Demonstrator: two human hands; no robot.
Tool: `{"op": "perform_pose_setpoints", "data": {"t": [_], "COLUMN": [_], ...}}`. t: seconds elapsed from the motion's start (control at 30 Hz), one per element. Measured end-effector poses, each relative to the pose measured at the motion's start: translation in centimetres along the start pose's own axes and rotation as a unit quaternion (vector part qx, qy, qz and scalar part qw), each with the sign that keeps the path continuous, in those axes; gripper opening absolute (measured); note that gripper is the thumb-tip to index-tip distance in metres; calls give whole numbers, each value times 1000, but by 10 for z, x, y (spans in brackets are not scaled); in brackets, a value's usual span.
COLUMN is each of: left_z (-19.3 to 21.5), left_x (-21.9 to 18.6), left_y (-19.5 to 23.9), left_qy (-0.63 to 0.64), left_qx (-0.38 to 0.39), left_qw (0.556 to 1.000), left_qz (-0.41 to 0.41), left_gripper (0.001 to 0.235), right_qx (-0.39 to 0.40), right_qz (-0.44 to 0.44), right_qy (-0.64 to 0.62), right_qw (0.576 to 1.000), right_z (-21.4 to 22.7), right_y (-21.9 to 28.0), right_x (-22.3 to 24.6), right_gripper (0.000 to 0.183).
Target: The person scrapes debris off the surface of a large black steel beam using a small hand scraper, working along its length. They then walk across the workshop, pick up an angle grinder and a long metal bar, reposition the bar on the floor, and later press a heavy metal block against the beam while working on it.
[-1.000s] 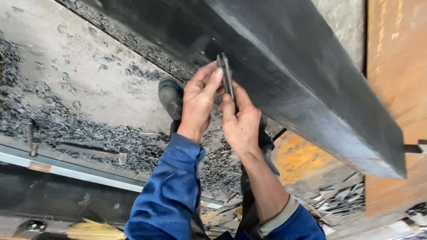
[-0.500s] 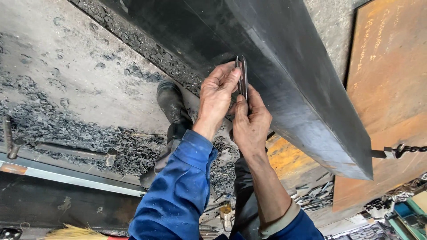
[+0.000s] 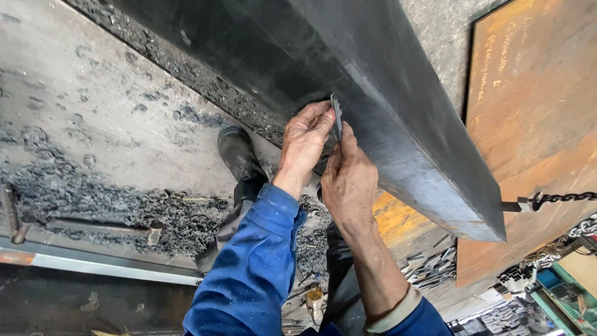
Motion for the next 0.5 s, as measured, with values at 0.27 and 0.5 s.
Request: {"op": "perform_pose_setpoints", "data": {"t": [0.27,0.5], "left_z": [9,14], "left_x": [9,-42], "left_y": [-2,-5], "left_qy": [-22,-150], "left_qx": [16,-21], "left_qw": [996,986], "left_qz": [87,76], "left_gripper": [30,29], "right_qx": [39,69], "right_qz": [-88,-326], "right_qy": [-202,-588], "right_qw": [975,737], "right_z": [-24,-83], "right_y": [0,20], "right_x": [-30,-32], "right_gripper": [33,29]}}
Point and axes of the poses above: each hand's wrist, its own y-axis away from the middle knuckle, its own z-axis out of the back of the hand, x = y × z, the point moved 9 cm from there along -y, towards the middle knuckle, and after that the axes turned 6 degrees about -z, right-handed, at the moved point
